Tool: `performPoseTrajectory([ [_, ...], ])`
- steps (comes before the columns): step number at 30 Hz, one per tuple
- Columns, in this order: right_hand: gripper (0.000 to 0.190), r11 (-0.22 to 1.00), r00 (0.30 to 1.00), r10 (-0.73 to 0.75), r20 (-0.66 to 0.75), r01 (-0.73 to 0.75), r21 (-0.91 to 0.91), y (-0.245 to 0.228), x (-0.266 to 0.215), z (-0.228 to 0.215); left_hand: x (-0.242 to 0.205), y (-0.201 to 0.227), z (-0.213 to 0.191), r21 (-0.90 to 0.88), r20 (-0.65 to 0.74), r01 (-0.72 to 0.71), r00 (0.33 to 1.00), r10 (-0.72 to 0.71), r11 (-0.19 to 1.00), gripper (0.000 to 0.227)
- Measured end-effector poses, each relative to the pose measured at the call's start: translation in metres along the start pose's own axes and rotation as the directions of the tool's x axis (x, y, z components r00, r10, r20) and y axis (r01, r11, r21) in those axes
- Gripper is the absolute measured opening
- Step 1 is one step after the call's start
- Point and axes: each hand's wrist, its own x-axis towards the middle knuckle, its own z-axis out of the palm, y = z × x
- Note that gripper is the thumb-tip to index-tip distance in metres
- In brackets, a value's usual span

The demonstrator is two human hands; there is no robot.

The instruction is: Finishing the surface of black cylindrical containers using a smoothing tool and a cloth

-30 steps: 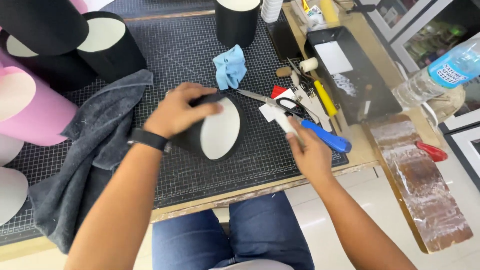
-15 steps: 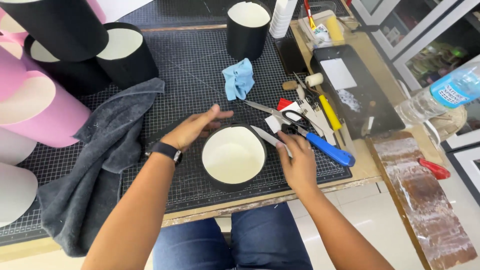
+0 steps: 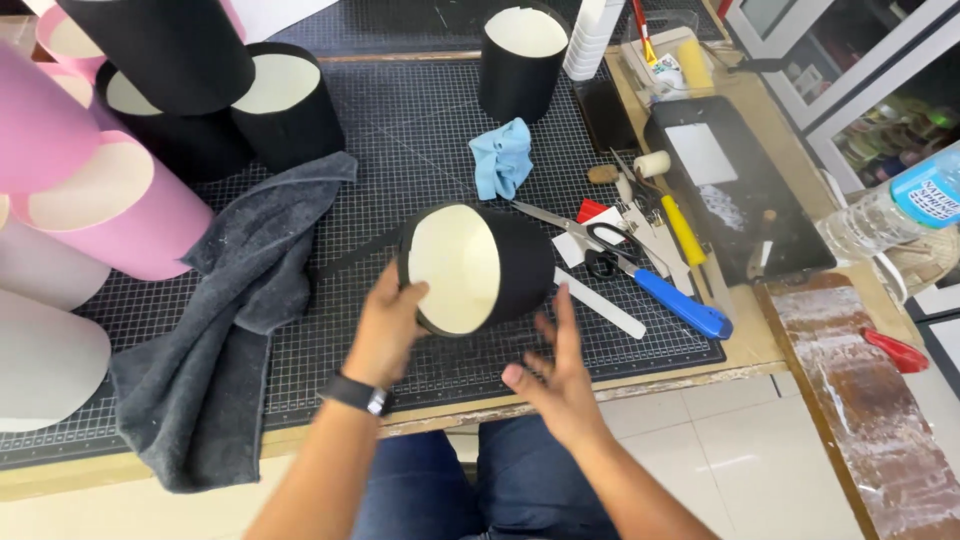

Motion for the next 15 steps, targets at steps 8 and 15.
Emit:
performPoseTrajectory([
  [8, 0.113, 0.735, 0.941, -0.314, 0.126, 0.325, -0.595, -0.034, 0.069, -0.029, -0.001, -0.1, 0.073, -0.583, 0.05, -0.062, 0.992, 0.113, 0.81, 0.031],
  [15, 0.085, 0.196, 0.751, -0.406, 0.521, 0.628, -0.753, -0.029, 0.107, -0.038, -0.015, -0.13, 0.087, -0.083, 0.527, -0.05, 0.846, 0.087, 0.995, 0.038],
])
